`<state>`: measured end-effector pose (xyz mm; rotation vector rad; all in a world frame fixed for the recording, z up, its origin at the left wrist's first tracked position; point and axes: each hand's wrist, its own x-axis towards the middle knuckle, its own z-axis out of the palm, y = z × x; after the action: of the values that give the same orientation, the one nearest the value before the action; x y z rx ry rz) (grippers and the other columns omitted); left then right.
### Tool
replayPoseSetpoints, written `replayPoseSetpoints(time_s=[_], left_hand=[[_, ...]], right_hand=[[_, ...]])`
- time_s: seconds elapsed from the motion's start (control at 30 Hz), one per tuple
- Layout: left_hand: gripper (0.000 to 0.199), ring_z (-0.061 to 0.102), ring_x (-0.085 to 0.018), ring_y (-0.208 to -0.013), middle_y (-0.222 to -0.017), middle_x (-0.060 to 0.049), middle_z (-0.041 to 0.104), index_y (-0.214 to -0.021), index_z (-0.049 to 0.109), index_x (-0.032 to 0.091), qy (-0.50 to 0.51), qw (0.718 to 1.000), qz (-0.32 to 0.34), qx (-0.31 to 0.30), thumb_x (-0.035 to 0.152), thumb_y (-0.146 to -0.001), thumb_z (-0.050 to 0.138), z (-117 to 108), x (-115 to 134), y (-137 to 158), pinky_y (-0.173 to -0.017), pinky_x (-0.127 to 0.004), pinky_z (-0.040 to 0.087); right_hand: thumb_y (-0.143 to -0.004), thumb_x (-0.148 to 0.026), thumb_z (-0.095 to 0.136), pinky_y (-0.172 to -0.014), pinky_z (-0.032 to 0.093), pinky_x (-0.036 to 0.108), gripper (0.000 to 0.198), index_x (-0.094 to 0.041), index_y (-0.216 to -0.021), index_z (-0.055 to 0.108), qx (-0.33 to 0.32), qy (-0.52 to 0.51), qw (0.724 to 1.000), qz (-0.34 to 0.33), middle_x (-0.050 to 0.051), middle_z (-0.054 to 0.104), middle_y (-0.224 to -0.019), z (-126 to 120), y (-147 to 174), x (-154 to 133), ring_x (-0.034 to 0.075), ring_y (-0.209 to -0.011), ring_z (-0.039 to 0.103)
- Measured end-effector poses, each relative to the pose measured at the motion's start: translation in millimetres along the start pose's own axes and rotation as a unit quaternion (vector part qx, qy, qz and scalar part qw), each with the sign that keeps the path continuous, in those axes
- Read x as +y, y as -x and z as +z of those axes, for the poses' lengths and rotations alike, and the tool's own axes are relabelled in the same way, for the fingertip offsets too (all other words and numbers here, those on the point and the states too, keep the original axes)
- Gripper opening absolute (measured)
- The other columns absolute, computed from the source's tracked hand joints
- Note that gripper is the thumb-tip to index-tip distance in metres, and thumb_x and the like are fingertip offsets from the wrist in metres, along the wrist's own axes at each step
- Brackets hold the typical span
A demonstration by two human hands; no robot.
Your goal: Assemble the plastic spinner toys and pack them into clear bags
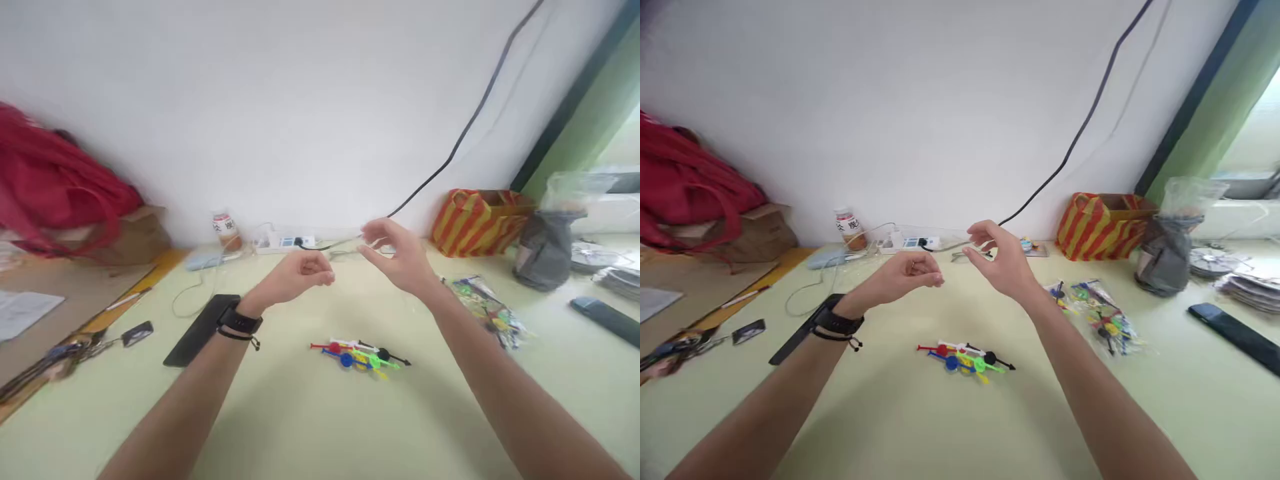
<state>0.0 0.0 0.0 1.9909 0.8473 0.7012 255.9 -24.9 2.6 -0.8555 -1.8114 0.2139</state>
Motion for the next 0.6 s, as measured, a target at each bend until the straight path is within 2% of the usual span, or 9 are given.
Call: replayPoseSetpoints(time_s=[0.1,0.17,0.23,0.4,0.5,0.6], left_hand=[[0.033,0.077,-0.023,-0.092,-0.096,-0.009,0.081,-0.113,0.071,0.017,0.025,1.0,-0.011,-0.009,0.043,-0.093,0.071,0.6,0.4,0.8,-0.088,-0.036,0.06],[0.039,0.077,-0.023,-0.093,-0.097,-0.009,0.081,-0.123,0.07,0.017,0.027,0.999,-0.019,-0.013,0.043,-0.094,0.069,0.8,1.0,1.3,-0.09,-0.037,0.06],[0.041,0.077,-0.023,-0.095,-0.099,-0.01,0.081,-0.127,0.07,0.017,0.022,0.999,-0.025,-0.015,0.044,-0.096,0.068,0.8,1.6,1.9,-0.091,-0.038,0.06],[0.039,0.077,-0.024,-0.101,-0.105,-0.01,0.081,-0.126,0.071,0.018,0.022,0.999,-0.017,-0.038,0.044,-0.097,0.066,-0.6,2.3,2.9,-0.094,-0.038,0.06],[0.04,0.076,-0.023,-0.101,-0.107,-0.01,0.08,-0.128,0.071,0.019,0.016,0.999,-0.014,-0.047,0.044,-0.097,0.065,-0.6,3.7,3.2,-0.094,-0.038,0.059],[0.042,0.076,-0.023,-0.097,-0.104,-0.009,0.08,-0.128,0.07,0.019,-0.006,0.999,-0.016,-0.044,0.046,-0.096,0.067,0.0,7.7,4.5,-0.087,-0.036,0.06]], right_hand=[[-0.091,-0.023,0.066,-0.07,0.051,0.032,0.008,-0.023,-0.097,0.061,0.092,0.071,0.993,-0.018,0.002,0.064,-0.087,3.2,-0.2,-3.8,0.018,-0.075,0.061],[-0.091,-0.022,0.065,-0.069,0.049,0.033,0.005,-0.023,-0.094,0.061,0.124,0.106,0.986,-0.031,0.002,0.063,-0.085,4.4,0.0,-6.4,0.018,-0.073,0.058],[-0.092,-0.021,0.064,-0.068,0.048,0.033,0.003,-0.023,-0.093,0.062,0.123,0.123,0.984,-0.041,0.002,0.063,-0.085,5.0,0.8,-8.9,0.018,-0.072,0.057],[-0.095,-0.027,0.064,-0.07,0.049,0.031,0.006,-0.023,-0.097,0.067,0.034,0.11,0.993,-0.012,0.003,0.072,-0.088,4.0,3.2,-14.8,0.019,-0.078,0.065],[-0.099,-0.036,0.06,-0.068,0.049,0.029,0.017,-0.023,-0.099,0.071,-0.06,0.08,0.995,0.029,0.003,0.076,-0.092,-0.7,2.4,-19.6,0.02,-0.085,0.07],[-0.1,-0.042,0.059,-0.064,0.048,0.027,0.025,-0.022,-0.093,0.073,-0.153,0.022,0.986,0.064,0.002,0.076,-0.085,-7.0,0.4,-22.1,0.018,-0.08,0.069]])
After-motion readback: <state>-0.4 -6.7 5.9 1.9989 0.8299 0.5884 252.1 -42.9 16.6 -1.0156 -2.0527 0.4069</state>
